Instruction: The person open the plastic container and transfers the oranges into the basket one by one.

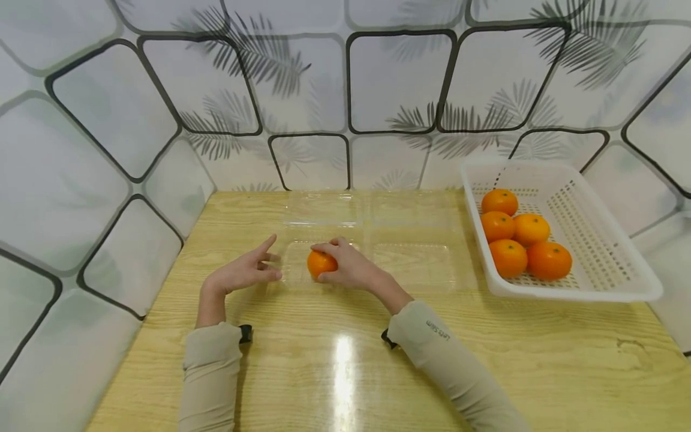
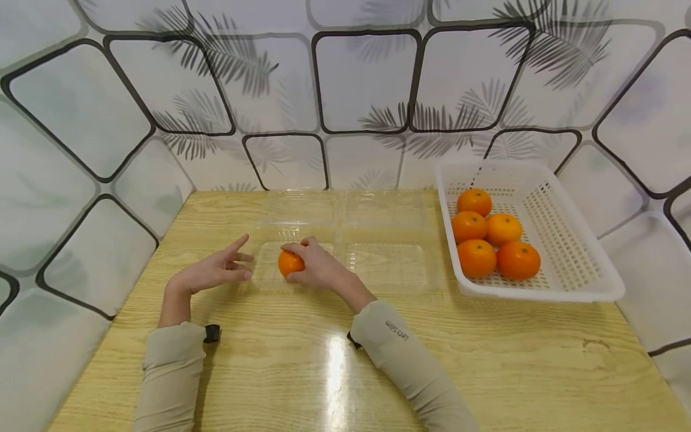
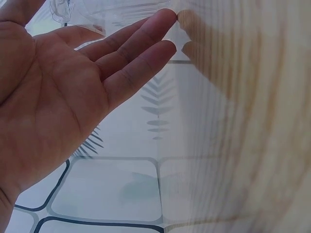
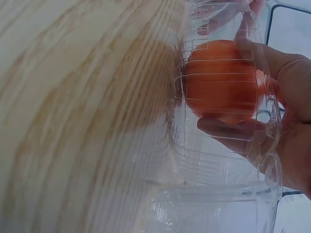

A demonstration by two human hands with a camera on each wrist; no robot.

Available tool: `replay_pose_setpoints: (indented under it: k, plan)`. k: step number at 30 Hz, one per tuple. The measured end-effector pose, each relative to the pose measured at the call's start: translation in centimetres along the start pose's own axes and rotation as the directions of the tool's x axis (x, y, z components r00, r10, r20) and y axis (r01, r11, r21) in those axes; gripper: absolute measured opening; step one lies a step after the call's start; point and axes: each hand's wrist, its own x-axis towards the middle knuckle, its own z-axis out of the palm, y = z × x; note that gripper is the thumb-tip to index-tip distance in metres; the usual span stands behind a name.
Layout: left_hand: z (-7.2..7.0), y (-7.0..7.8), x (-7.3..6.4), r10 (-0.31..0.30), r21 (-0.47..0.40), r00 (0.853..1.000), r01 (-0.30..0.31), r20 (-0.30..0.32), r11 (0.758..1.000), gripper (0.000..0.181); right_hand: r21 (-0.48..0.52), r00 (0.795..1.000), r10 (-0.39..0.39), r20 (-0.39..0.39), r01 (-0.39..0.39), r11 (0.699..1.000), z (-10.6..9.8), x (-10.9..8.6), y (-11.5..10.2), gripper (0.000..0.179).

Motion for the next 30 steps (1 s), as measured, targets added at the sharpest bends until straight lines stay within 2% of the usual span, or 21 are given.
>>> replay_pose_setpoints:
  k: [10, 18, 24, 30]
  plan:
    - [0.0, -0.2, 0.1, 0.006, -0.012, 1.0, -0.006, 0.005, 1.0, 0.093, 0.042, 1.0, -0.022, -0.014, 0.023, 0.999, 0.1, -0.2, 0.1, 0.064]
    - [0.0, -0.2, 0.0, 0.005, 0.005, 1.0, -0.005, -0.003, 1.0, 0.093, 0.036, 0.999, -0.023, -0.025, 0.024, 0.999, -0.8, -0.4, -0.2, 0.065]
    - [-0.1, 0.0, 0.1, 0.004, 0.003, 1.0, -0.004, -0.005, 1.0, 0.093, 0.012, 0.996, -0.049, -0.072, 0.05, 0.999, -2.1, -0.7, -0.2, 0.063]
    - [0.0, 0.1, -0.1, 0.017, 0.016, 1.0, -0.016, -0.006, 1.0, 0.093, 0.009, 0.989, -0.042, -0.138, 0.044, 0.999, -3.0, -1.2, 0.0, 0.063]
